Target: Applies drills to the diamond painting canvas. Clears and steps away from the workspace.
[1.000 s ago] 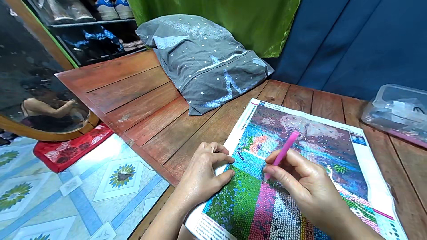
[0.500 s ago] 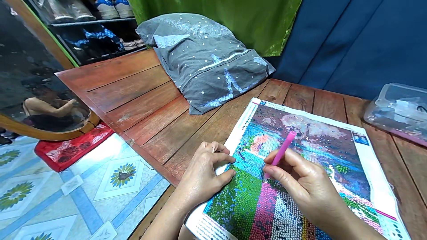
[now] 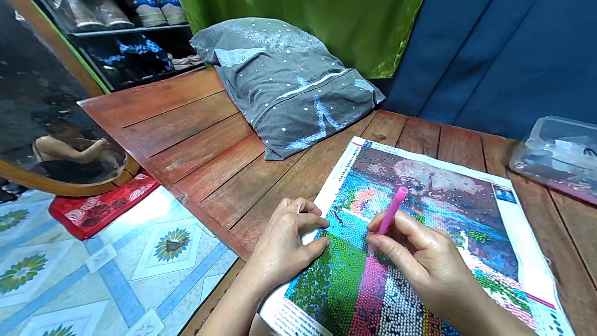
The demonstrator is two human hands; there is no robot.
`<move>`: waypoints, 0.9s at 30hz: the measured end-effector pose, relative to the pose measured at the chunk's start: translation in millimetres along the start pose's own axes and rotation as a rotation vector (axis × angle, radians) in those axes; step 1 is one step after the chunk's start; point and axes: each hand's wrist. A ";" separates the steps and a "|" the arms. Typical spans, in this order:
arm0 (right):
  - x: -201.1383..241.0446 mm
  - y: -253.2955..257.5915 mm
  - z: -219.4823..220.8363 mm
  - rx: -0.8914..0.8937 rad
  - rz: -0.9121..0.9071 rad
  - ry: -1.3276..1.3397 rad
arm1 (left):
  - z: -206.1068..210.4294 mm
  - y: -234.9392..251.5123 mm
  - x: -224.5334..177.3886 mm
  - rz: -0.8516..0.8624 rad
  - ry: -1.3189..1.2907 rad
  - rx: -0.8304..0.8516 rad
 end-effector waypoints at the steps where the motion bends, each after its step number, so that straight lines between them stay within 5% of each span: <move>1: 0.4 -0.5 0.1 -0.001 -0.006 -0.005 | -0.2 -0.1 0.0 -0.001 -0.001 0.001; 7: -0.3 -4.5 -0.9 -0.008 -0.031 -0.003 | -0.2 -0.3 -0.6 0.001 -0.012 -0.001; 17: 1.0 -0.4 -16.0 -0.036 0.237 0.238 | -0.1 -0.4 -0.5 -0.013 -0.017 0.004; 27: -2.9 -3.7 -13.1 -0.031 0.196 0.201 | 0.2 -0.4 1.0 0.004 -0.001 -0.003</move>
Point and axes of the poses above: each hand's wrist, its own y-axis towards the middle knuckle, its own z-axis out of the palm, x = y × z, and after that the axes turned 10 degrees about -y, right-handed
